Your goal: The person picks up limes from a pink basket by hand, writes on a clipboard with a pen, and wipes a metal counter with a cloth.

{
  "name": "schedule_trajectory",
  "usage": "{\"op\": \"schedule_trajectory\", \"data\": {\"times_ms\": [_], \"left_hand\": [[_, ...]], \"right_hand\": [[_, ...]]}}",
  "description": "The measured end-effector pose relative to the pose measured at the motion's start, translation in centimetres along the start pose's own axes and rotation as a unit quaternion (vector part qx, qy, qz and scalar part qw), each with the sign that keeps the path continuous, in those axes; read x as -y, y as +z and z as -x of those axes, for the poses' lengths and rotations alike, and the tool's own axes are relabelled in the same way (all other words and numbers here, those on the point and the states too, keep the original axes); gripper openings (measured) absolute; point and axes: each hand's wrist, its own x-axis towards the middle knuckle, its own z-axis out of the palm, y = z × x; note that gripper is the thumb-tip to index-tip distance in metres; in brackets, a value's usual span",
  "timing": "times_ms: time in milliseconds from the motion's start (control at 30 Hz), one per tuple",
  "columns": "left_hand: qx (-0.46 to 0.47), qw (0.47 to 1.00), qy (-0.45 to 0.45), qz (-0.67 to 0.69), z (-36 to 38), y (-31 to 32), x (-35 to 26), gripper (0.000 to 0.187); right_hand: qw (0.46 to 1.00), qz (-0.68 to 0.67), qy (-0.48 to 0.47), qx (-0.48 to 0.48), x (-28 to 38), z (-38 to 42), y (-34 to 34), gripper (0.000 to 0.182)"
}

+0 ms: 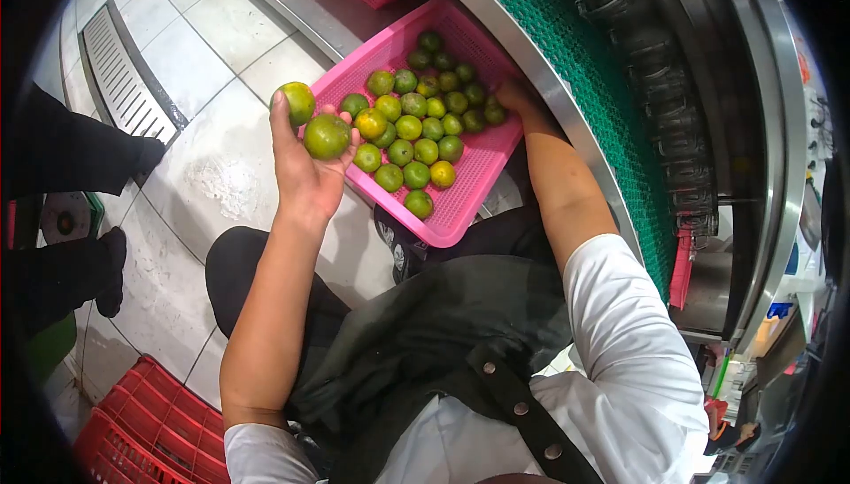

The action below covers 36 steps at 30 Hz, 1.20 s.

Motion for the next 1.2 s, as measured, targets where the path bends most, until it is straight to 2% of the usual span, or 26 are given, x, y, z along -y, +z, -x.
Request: {"op": "schedule_trajectory", "data": {"times_ms": [133,267,433,633,833,900,1000,1200], "left_hand": [[-0.002,1.000,0.000,0.015,-0.1,0.1,-0.2,0.050],[-0.004,1.000,0.015,0.005,0.2,0.5,-0.4,0.056],[-0.009,1.000,-0.001,0.026,0.0,0.4,-0.5,0.050],[-0.005,1.000,0.004,0.015,0.1,0.5,-0.4,0.060],[-0.012,1.000,0.012,0.007,0.0,0.6,-0.5,0.062],[-0.010,1.000,0.015,0.007,0.0,0.4,-0.5,0.062],[-0.008,1.000,0.013,0.010,-0.1,0.6,-0.4,0.062],[-0.008,1.000,0.017,0.006,0.1,0.5,-0.4,0.061]], "right_hand": [[0.999,0.004,0.022,-0.030,0.4,0.7,-0.4,0.034],[0.999,0.030,0.024,0.001,0.8,1.0,-1.2,0.038],[0.989,0.088,0.024,0.116,2.1,1.4,-2.3,0.045],[0.950,0.140,0.006,0.278,4.7,2.2,-3.8,0.055],[0.982,0.038,-0.015,0.186,6.8,5.3,-3.8,0.071],[0.976,0.021,0.015,0.214,6.9,5.1,-3.1,0.077],[0.971,0.045,-0.118,0.203,7.3,5.2,-2.5,0.074],[0.937,0.147,-0.253,0.192,10.4,4.0,-3.8,0.046]]}}
